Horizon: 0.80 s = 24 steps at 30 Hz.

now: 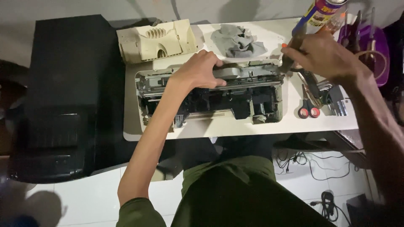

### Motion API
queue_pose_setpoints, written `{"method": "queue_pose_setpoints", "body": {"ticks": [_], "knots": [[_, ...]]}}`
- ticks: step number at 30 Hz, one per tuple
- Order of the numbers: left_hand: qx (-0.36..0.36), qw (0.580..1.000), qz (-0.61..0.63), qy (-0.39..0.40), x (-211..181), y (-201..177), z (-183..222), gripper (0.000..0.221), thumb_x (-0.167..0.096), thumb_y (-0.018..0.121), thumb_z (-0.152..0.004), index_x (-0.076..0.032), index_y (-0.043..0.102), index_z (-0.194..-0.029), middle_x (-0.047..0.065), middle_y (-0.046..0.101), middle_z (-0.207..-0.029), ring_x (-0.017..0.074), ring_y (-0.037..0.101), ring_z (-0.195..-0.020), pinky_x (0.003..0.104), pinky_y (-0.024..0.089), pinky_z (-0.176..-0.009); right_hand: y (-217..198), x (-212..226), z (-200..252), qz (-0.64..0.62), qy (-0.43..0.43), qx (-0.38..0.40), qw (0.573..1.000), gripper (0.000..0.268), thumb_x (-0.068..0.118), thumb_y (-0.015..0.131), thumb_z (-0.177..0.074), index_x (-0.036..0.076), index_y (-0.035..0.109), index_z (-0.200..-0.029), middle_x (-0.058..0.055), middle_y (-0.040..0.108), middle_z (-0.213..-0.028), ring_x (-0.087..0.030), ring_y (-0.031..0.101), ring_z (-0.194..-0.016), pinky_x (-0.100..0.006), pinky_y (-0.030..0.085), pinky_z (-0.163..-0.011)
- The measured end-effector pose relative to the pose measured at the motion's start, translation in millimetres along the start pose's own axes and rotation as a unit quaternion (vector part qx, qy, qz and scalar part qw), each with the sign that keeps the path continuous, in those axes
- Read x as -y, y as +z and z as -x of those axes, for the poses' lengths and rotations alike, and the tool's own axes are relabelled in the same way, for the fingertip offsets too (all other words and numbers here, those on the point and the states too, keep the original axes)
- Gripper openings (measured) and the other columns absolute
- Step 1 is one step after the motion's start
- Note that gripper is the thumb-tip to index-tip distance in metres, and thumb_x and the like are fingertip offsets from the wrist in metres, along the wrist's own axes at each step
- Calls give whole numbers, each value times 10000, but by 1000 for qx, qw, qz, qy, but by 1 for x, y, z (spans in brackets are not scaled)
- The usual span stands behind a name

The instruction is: Inspecting and cleaning the internal components of a disassembled printer using a magnifying glass, brush, and cloth.

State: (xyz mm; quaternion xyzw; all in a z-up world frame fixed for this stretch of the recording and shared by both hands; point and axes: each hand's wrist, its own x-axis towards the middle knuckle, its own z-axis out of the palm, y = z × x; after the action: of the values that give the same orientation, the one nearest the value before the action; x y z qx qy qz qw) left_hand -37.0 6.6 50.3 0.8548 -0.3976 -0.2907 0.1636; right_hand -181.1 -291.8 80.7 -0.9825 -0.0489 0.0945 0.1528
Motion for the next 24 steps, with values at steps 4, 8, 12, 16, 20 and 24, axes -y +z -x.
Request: {"method": "queue_pose_setpoints", "body": {"ticks": [4, 8, 12, 16, 20, 24], "knots": [[-8, 1000, -3, 7, -1, 2, 0, 722, -393, 815, -857, -17, 566, -1420, 217, 539, -1419, 343, 466, -1358, 477, 446, -1028, 3, 14, 1, 7, 0, -60, 998, 386, 259, 486, -1177, 8, 762, -1076, -125, 673, -601, -180, 600, -365, -260, 395, -264], [-12, 1000, -3, 11, 0, 2, -1, 699, -377, 805, -868, -44, 570, -1435, 228, 544, -1423, 350, 429, -1401, 506, 419, -1071, 8, -22, -3, 16, -36, -50, 998, 397, 275, 472, -1166, 102, 774, -976, -51, 583, -516, -107, 358, -325, -225, 246, -316], [-17, 1000, -2, 15, -1, 3, -1, 682, -363, 788, -868, -12, 578, -1414, 212, 580, -1415, 328, 451, -1384, 486, 439, -1054, 7, -11, 4, 19, -47, -128, 991, 345, 214, 518, -1197, -54, 729, -1149, -101, 580, -509, -139, 411, -294, -241, 257, -277], [-20, 1000, 8, 22, 2, 7, 0, 681, -348, 783, -877, 1, 567, -1420, 236, 569, -1416, 360, 455, -1380, 499, 431, -1065, 2, 13, 6, -46, 14, -73, 996, 363, 197, 503, -1174, -51, 731, -1039, -191, 691, -712, -212, 540, -390, -270, 406, -300], [-44, 998, 5, 36, 6, 14, -1, 679, -374, 782, -888, 40, 576, -1385, 230, 592, -1410, 365, 524, -1336, 484, 475, -1035, 12, -13, -4, 79, -108, -141, 981, 415, 207, 474, -1188, -78, 748, -1061, -219, 776, -858, -198, 590, -384, -247, 354, -288], [-45, 998, 8, 32, 11, 22, -1, 665, -379, 765, -905, 11, 550, -1399, 221, 551, -1433, 368, 488, -1352, 486, 434, -1055, 3, 33, 2, -14, 65, -60, 996, 411, 272, 516, -1196, -38, 739, -1043, -117, 648, -549, -159, 529, -322, -222, 357, -254]]}}
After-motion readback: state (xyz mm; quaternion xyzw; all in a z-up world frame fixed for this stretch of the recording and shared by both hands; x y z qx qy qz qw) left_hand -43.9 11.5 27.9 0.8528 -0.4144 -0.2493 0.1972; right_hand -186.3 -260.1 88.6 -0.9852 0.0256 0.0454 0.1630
